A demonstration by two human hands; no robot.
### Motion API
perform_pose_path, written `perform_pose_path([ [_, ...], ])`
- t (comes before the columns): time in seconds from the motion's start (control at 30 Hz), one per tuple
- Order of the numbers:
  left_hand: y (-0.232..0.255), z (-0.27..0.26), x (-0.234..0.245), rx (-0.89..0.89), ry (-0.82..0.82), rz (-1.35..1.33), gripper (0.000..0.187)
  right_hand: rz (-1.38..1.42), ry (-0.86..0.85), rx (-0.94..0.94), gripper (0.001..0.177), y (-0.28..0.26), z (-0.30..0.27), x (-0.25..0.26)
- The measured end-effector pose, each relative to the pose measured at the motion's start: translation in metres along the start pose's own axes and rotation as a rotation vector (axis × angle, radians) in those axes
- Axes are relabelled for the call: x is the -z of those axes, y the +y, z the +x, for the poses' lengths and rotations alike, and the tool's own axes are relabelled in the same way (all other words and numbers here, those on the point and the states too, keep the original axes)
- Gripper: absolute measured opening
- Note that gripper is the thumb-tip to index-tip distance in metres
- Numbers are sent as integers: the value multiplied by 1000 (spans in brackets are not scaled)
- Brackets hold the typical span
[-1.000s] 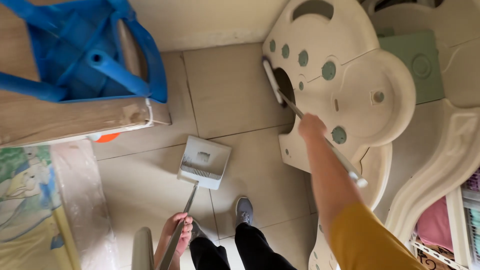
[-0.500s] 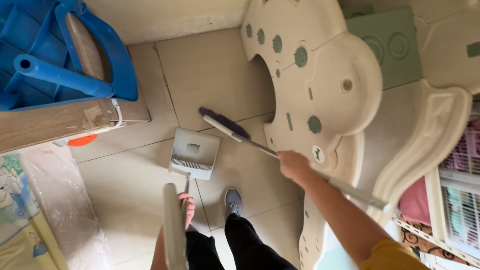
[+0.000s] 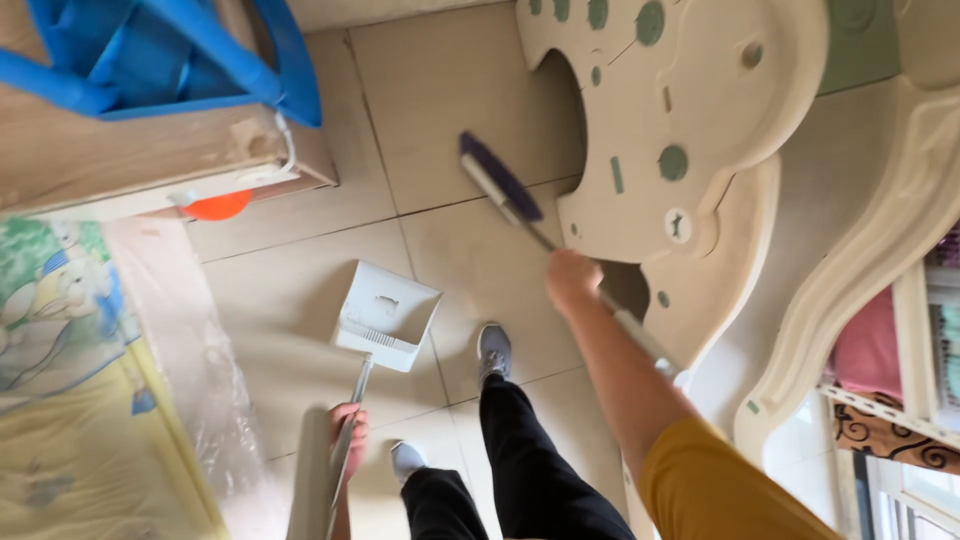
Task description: The person is sweeping the floor and tidying up objects in a child's bedroom.
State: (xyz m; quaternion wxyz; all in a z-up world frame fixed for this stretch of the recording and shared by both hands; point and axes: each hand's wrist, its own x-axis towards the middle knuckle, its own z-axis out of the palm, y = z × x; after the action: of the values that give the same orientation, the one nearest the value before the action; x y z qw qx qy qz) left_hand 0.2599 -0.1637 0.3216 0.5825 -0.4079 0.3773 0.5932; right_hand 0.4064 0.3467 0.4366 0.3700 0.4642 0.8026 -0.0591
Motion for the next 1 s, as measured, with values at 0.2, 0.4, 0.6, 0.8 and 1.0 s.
perform_pose_path([
  [0.2,-9,37,63,215,-489,-116,27,69,82,161,20,-114,-145,-95],
  [0.4,-17,-14,116,-21,-258,-93,15,189,-195,82,40,-114,-253,-27],
  [0.6,-20,-104,223,-95,-392,-326,16,119,-143,52,48,-109,-224,-28],
  [0.8,-20,-150,297,-156,-195,-486,17,-56,30,1,22,-233,-166,-71],
  [1.0,-14,-143,343,-246,-109,-543,12,-137,118,342,19,-376,-194,-75],
])
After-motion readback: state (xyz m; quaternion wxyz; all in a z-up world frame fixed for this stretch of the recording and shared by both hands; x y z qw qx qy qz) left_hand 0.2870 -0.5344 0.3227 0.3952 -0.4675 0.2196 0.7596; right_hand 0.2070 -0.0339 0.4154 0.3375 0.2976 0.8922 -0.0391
